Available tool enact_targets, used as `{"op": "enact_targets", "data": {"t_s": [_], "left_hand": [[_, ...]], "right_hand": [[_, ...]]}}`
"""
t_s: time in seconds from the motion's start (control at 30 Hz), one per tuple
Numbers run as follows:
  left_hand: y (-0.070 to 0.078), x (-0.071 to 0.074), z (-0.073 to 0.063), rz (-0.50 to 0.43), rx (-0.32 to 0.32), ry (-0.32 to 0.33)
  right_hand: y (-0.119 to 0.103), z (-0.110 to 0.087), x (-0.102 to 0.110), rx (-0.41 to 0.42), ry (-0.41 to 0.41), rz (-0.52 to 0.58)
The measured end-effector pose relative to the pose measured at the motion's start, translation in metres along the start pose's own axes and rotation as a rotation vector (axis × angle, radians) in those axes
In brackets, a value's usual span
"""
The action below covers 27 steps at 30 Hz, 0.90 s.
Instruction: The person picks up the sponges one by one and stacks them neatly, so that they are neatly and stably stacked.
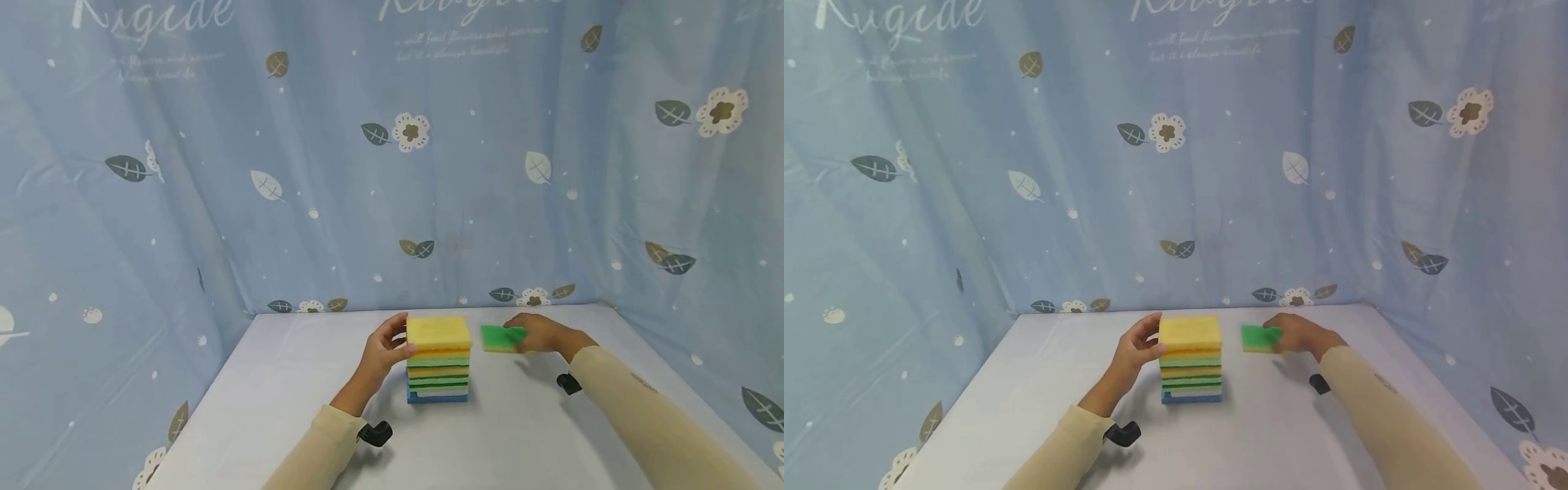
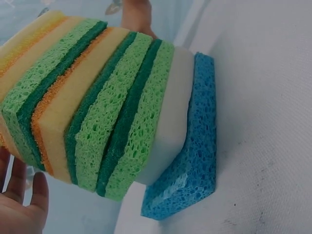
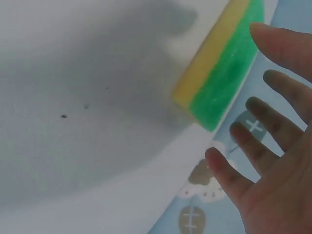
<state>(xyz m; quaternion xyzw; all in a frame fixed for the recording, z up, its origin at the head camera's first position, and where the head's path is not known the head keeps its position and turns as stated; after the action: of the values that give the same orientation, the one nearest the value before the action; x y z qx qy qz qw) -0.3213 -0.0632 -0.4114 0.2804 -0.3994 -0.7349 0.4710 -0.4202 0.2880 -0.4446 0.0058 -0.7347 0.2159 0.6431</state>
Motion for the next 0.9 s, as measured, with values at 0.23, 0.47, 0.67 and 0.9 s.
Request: {"op": "enact_targets", "data": {"t_s": [0.23, 0.47, 0.67, 0.9], "left_hand": [[0.001, -0.001, 0.000, 0.011, 0.005, -0.010], [0.001, -0.002, 0.001, 0.004, -0.003, -0.008], [0.000, -0.001, 0.001, 0.013, 0.010, 0.002], [0.001, 0.000, 0.002, 0.008, 0.015, 0.007]], "right_hand": [[0.010, 0.002, -0.008, -0.041, 0.014, 0.011], [0.018, 0.004, -0.012, -0.045, 0.044, -0.032], [0.024, 0.006, -0.018, -0.072, 0.030, -0.004], [0.025, 0.010, -0.022, -0.095, 0.022, 0.034]]}}
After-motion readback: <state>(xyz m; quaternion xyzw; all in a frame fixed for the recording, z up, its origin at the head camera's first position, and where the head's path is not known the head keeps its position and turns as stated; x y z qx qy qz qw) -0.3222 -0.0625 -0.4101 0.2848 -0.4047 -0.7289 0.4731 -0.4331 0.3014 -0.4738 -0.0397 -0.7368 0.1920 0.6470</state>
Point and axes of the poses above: each hand's wrist, its own z-axis towards the middle knuckle, its own x-axis out of the back of the hand, y = z × x, the point moved 4 cm from there along z, towards the middle knuckle, and after that the axes turned 7 degrees about -x, right-handed, at the moved point
